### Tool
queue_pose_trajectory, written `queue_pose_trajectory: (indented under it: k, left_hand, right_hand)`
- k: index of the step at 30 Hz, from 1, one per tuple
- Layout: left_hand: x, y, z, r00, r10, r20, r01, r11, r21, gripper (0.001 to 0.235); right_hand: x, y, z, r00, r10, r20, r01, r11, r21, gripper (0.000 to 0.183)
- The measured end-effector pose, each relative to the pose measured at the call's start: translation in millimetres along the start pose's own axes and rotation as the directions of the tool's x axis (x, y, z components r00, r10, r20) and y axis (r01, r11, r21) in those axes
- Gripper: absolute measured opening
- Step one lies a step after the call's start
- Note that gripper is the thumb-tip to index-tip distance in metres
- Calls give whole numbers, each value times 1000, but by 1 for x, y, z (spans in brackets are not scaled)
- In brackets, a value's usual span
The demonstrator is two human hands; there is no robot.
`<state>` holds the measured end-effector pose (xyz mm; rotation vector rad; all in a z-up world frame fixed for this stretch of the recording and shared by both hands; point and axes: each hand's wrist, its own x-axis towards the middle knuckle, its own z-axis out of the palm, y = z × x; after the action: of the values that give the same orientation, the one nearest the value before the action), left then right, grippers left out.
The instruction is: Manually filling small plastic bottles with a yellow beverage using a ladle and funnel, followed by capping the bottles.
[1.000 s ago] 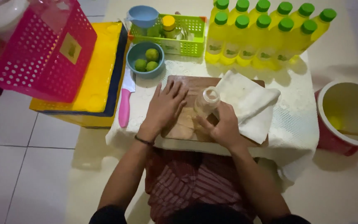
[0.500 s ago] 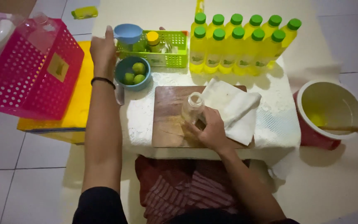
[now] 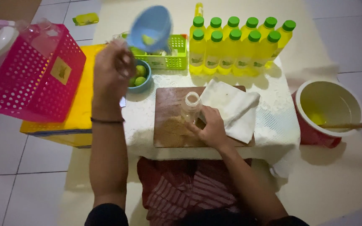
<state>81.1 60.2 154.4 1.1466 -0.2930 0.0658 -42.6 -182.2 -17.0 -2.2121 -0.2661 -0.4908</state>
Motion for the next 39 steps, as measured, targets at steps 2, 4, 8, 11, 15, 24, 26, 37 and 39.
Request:
queue_pose_trajectory:
  k: [2, 4, 8, 11, 15, 24, 26, 37, 39]
  left_hand:
    - [-28, 8, 31, 984, -179, 8, 179, 982, -67, 19]
    - [-34, -12, 31, 976, -196, 90, 202, 977, -67, 17]
    - [-45, -25, 31, 947, -258, 192, 275, 959, -67, 15]
    - [-46, -31, 21, 947, -251, 201, 268, 961, -63, 12]
    - [-55, -25, 20, 954, -221, 204, 218, 975, 38, 16]
    - [-61, -35, 23, 963, -75, 260, -12, 948, 318, 35]
    - [-64, -51, 14, 968, 75, 238, -138, 956, 260, 38]
    - [-130, -126, 52, 963, -91, 254, -37, 888, 457, 58]
    - [-132, -150, 47, 970, 5, 243, -160, 765, 624, 50]
  right_hand:
    - [-1, 0, 0, 999, 33, -15, -32, 998, 61, 67]
    - [-1, 6, 3, 999, 39, -7, -38, 997, 61, 68]
    - [-3, 14, 7, 999, 44, 10, -44, 998, 35, 60]
    - [-2, 10, 5, 999, 46, 4, -46, 998, 51, 63]
    - [-1, 13, 7, 994, 102, 34, -103, 994, 33, 67]
    - [-6, 34, 16, 999, -40, -13, 40, 998, -45, 56]
    - [-7, 35, 17, 999, 20, 30, -20, 1000, -16, 56]
    - [-3, -3, -3, 983, -174, -57, 171, 983, -63, 28]
    - [-10, -14, -30, 966, -242, -91, 236, 969, -75, 33]
